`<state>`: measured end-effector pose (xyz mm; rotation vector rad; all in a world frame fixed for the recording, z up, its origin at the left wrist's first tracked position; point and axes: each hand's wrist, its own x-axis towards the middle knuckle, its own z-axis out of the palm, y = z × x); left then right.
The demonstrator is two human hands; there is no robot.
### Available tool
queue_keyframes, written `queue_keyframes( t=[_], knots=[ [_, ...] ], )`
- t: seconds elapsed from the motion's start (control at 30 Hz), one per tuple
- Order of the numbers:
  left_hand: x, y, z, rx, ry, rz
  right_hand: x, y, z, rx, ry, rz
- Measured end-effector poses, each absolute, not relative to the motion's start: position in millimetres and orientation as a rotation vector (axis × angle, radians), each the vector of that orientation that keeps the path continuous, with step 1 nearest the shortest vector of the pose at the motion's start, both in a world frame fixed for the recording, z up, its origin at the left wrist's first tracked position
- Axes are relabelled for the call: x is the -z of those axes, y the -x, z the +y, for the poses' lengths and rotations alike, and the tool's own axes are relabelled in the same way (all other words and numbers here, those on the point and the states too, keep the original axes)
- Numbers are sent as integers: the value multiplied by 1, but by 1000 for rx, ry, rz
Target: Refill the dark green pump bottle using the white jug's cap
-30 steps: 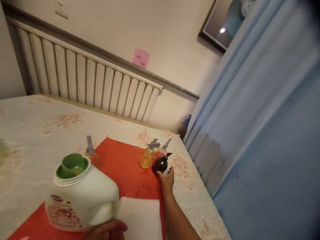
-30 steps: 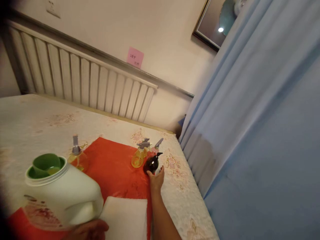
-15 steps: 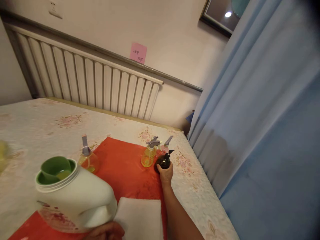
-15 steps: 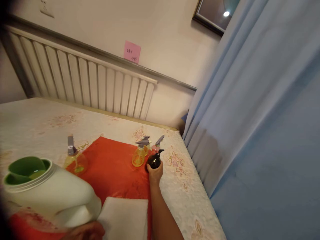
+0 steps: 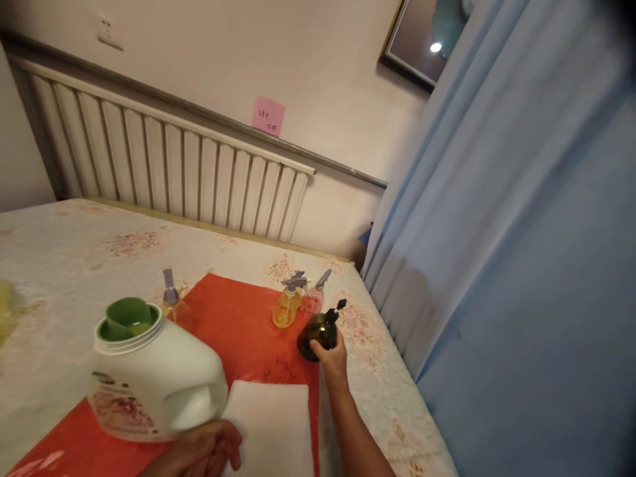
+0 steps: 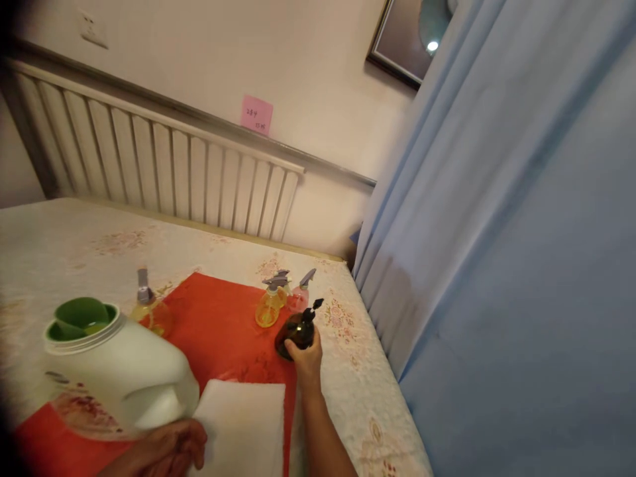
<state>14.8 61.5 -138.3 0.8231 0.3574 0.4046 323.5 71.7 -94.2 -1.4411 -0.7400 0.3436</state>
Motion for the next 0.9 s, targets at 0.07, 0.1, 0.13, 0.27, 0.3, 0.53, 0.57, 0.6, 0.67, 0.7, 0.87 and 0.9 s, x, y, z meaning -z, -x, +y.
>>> queue_keyframes(
  t=[0.07,0.1,0.13,0.27,0.3,0.53,0.57,0.6,0.67,0.7,0.87,0.9],
  knots=[
    [127,-22,59,-434,-891,409,92,-305,52,-459,1344,-798],
    [121,-26,59,-467,-930,445,91,-295,41,-524,1296,-823],
    [114,-30,58,-528,-968,497,91,-285,31,-575,1259,-842],
    [79,-41,55,-759,-1190,670,86,-249,-5,-708,1205,-941],
    [68,-43,53,-806,-1255,711,84,-241,-12,-734,1194,-975],
    [14,-42,29,-823,-1588,648,70,-197,-52,-893,1107,-1091],
    [11,-40,26,-778,-1604,616,67,-193,-57,-923,1097,-1108],
    [9,-38,24,-736,-1615,578,65,-189,-61,-956,1090,-1128],
    [5,-34,20,-666,-1631,496,59,-184,-69,-1013,1092,-1157],
    [4,-32,19,-643,-1634,460,57,-182,-73,-1035,1094,-1164],
    [-4,-28,7,-647,-1580,446,47,-175,-84,-1075,1027,-1215],
    [-5,-29,4,-673,-1576,468,46,-173,-86,-1063,1033,-1218]
  ],
)
